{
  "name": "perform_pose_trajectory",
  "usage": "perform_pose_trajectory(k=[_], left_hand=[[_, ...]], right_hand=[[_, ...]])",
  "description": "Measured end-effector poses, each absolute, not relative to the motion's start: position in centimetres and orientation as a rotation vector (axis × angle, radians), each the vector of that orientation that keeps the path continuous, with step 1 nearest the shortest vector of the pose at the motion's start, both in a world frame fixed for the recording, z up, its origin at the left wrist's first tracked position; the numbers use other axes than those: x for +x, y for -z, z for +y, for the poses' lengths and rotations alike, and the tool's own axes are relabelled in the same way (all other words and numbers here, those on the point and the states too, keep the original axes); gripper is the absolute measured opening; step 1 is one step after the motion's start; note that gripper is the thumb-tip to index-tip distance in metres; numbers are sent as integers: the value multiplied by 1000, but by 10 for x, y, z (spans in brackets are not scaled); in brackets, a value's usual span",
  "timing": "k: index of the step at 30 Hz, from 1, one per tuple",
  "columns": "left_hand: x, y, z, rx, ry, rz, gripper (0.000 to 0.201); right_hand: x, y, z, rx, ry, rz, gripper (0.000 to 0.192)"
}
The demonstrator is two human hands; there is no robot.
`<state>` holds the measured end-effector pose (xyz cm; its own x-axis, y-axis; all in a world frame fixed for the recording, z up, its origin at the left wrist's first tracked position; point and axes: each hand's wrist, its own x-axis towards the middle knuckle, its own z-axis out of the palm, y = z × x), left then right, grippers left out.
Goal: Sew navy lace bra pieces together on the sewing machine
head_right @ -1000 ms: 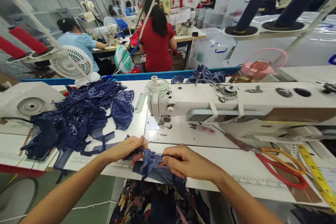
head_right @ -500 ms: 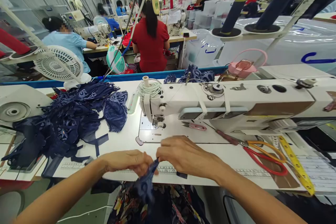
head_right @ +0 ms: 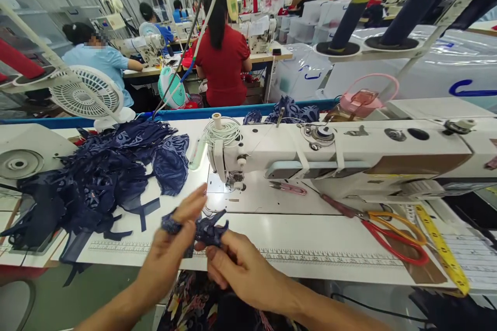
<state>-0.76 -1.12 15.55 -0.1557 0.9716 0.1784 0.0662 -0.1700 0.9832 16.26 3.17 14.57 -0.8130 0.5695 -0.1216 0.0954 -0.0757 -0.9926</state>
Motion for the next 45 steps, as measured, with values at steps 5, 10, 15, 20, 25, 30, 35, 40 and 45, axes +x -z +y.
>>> perform_pose_trajectory(k=[5, 10, 15, 20, 25, 30, 35, 40, 45], left_hand=[[-75, -160, 1, 578, -1723, 1244, 43], [-144, -133, -10, 109, -1634, 1550, 20], [-180, -124, -23, 281, -2103, 2086, 31], [-105, -112, -18, 1896, -1436, 2105, 27], [-15, -71, 1, 2490, -532, 1408, 80], [-10, -54, 2, 2544, -378, 1450, 87], [-2, -54, -1, 2515, -396, 1551, 86], [6, -54, -1, 2466, -449, 1614, 88], [1, -54, -2, 2531, -409, 1587, 86]], right_hand=[[191, -133, 68, -871, -1888, -1994, 41], [195, -112, 91, -1118, -1344, -2410, 33], [184, -104, 92, -1205, -1129, -2599, 34], [175, -104, 90, -1180, -1047, -2679, 33], [188, -103, 86, -1203, -927, -2815, 21], [246, -117, 109, -1438, -141, -2828, 40], [244, -126, 106, -1279, 511, -2643, 55], [189, -99, 84, -786, -198, -2775, 56], [176, -80, 97, -913, -142, -2785, 52]])
